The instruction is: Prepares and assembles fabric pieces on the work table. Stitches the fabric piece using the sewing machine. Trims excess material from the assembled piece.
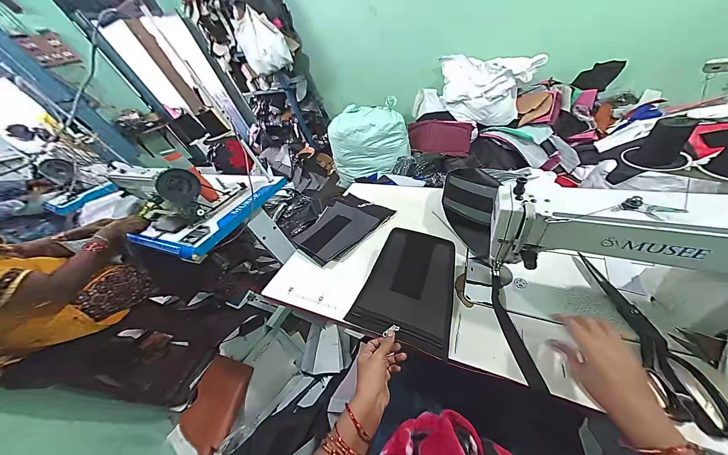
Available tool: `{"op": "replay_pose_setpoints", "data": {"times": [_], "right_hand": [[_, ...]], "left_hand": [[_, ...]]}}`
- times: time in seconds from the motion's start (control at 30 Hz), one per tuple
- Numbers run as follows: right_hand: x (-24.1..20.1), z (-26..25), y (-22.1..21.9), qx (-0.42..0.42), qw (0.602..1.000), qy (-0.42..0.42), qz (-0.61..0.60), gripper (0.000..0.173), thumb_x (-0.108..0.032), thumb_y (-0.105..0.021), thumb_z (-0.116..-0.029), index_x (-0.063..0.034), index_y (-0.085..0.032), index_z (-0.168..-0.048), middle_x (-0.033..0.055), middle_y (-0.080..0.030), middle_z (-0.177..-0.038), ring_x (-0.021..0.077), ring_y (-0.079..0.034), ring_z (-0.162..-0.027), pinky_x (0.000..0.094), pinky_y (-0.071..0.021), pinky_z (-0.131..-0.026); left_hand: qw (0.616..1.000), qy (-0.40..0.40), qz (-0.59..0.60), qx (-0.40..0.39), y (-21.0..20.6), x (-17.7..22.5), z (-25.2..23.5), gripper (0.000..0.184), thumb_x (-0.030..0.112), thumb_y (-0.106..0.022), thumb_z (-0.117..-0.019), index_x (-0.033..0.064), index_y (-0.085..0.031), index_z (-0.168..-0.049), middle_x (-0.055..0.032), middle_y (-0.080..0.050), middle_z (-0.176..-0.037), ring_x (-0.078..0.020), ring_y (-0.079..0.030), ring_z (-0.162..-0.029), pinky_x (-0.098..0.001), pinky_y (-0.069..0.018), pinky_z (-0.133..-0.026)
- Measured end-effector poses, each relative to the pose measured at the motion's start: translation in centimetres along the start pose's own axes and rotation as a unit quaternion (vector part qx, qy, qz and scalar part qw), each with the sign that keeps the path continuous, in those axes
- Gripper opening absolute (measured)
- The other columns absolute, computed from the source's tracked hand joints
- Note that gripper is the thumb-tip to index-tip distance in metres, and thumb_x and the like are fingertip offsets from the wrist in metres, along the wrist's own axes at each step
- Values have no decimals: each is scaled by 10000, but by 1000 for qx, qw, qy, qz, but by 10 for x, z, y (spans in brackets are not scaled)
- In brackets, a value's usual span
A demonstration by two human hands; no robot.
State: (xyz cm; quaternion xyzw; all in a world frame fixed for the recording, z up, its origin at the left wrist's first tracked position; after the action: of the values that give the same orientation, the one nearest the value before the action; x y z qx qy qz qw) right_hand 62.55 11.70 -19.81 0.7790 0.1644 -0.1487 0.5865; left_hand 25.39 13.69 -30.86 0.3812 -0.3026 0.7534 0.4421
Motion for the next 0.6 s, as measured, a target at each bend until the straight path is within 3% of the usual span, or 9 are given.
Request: {"op": "replay_pose_setpoints", "data": {"times": [0.03, 0.1, 0.17, 0.2, 0.3, 0.33, 0.4, 0.53, 0.6], "right_hand": [[-31, -3, -23, -7, 997, 75, -31, 410, -160, -814, -848, 36, -706, -1192, 297, -680, -1150, 530, -628, -1104, 675, -508, -911], [-85, -1, -73, -48, 980, 180, -72, 660, -377, -860, -754, -82, -677, -1315, 209, -668, -1271, 466, -625, -1157, 648, -515, -909], [-124, 2, -110, -107, 969, 217, -39, 882, -443, -896, -704, -132, -570, -1463, 213, -596, -1411, 468, -594, -1220, 637, -498, -942], [-139, 3, -124, -124, 967, 223, 0, 877, -372, -899, -727, -104, -545, -1483, 230, -576, -1425, 466, -585, -1224, 615, -487, -944], [-178, 8, -131, 47, 957, 278, 73, 396, -57, -808, -720, 6, -745, -1106, 172, -714, -1014, 328, -712, -878, 418, -580, -666], [-189, 13, -131, 78, 950, 294, 68, 264, -18, -756, -736, 20, -752, -998, 156, -709, -922, 295, -713, -797, 382, -577, -619], [-211, 31, -136, 83, 938, 337, 24, 166, -87, -709, -781, 35, -738, -890, 156, -697, -850, 282, -714, -724, 368, -587, -590], [-240, 59, -150, -87, 894, 407, -166, 394, -305, -764, -871, 21, -734, -1090, 197, -707, -949, 355, -716, -852, 454, -595, -670], [-245, 52, -134, -75, 885, 419, -186, 376, -319, -736, -897, -15, -739, -1120, 166, -716, -970, 323, -715, -860, 431, -592, -675]], "left_hand": [[1000, -2, 9, 1, -1, -1, 0, 227, 174, -579, -1055, -37, -556, -1137, -123, -691, -863, -155, -677, -646, -262, -543, -558], [1000, 0, 25, 1, -2, -3, 1, 221, 173, -577, -1056, -27, -541, -1141, -116, -675, -862, -157, -674, -647, -262, -548, -563], [999, 8, 40, -7, -2, -7, 3, 247, 174, -576, -1057, -31, -528, -1185, -126, -653, -899, -175, -672, -689, -284, -564, -613], [999, 13, 46, -16, -1, -9, 3, 274, 173, -571, -1059, -36, -516, -1227, -138, -645, -941, -186, -672, -729, -297, -567, -647], [997, 12, 58, -40, 2, -9, 5, 310, 171, -566, -1060, -36, -501, -1280, -146, -644, -1019, -183, -676, -801, -306, -572, -713], [997, 3, 59, -48, 3, -7, 5, 304, 170, -567, -1059, -34, -503, -1276, -142, -643, -1030, -178, -675, -812, -309, -573, -726], [997, -29, 52, -49, 7, -1, 3, 336, 172, -589, -1046, -37, -512, -1297, -149, -661, -1069, -177, -684, -864, -325, -582, -762], [993, -118, 22, -19, 24, 19, -4, 543, 48, -658, -985, -40, -393, -1451, -228, -605, -1308, -251, -668, -1130, -401, -572, -957], [979, -199, -46, -20, 31, 49, 0, 638, 16, -682, -950, -62, -357, -1493, -244, -550, -1402, -234, -621, -1232, -371, -536, -1029]]}}
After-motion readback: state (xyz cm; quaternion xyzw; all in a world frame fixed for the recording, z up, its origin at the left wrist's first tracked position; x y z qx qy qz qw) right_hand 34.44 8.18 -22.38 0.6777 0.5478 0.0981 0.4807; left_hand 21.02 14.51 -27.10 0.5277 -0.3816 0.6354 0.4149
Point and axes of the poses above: each hand's wrist, its own z-axis away from the middle knuckle, its own y-axis out of the back of the hand, x = y × z, the point moved 9 cm from there along -z, towards the middle knuckle
